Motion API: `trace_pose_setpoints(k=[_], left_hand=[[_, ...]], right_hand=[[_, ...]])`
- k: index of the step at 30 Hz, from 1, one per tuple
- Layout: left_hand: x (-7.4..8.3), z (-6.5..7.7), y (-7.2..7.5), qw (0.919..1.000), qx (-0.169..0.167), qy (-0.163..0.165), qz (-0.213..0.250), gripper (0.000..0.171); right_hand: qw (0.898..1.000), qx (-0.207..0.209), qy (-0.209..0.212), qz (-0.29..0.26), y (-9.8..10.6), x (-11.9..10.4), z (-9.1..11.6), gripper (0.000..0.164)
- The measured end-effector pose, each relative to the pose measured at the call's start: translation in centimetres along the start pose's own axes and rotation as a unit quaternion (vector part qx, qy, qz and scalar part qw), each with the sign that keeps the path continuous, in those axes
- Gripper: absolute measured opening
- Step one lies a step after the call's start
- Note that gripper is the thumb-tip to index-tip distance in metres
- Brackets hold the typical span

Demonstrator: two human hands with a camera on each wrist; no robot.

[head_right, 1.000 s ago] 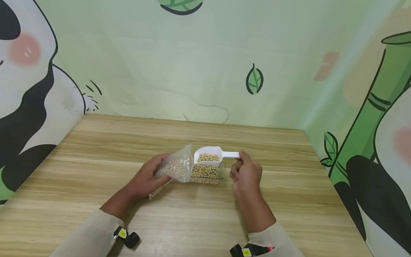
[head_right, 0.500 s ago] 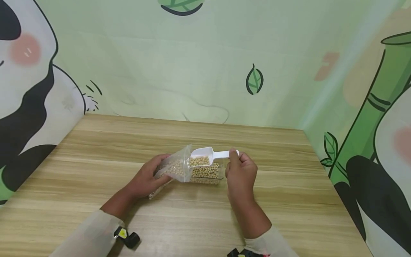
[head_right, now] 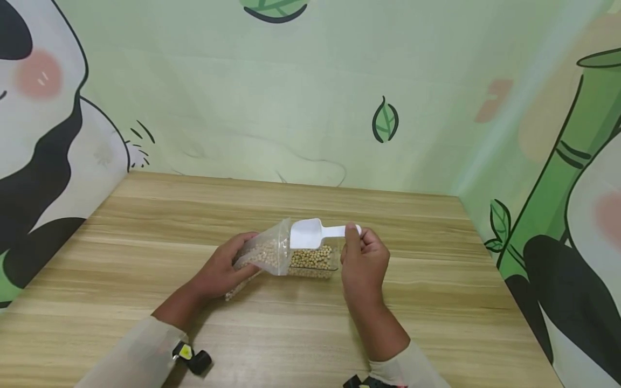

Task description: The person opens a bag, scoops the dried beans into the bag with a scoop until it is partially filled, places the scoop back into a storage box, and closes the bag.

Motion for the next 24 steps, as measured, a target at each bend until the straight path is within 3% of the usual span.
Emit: trace_pose_setpoints(k=[10,20,24], left_hand=[[0.1,0.0,0.0,1.0000,-0.002,0.007,0.000,0.064],[-0.3,0.0,0.0,0.9986,-0.005,0.018,0.049,0.059],[-0.3,0.1,0.2,0.9989,0.006,0.013,0.046,0.058]], right_hand=[[0.998,0.013,0.056,0.017,0.3,-0.9,0.1,0.033],[0.998,0.040,0.054,0.008,1.0,-0.5,-0.2,0.031],[0.998,0.048,0.043,0.014,1.3,-0.2,-0.3,0.032]])
Point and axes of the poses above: each hand's wrist, its own z-axis away from the middle knuckle, its own y-axis out of the back of the hand, x = y × z, the point moved 8 cm from there along -z, towards the middle knuckle, and after that the axes turned 14 degrees about -x, right-handed, at the moved point
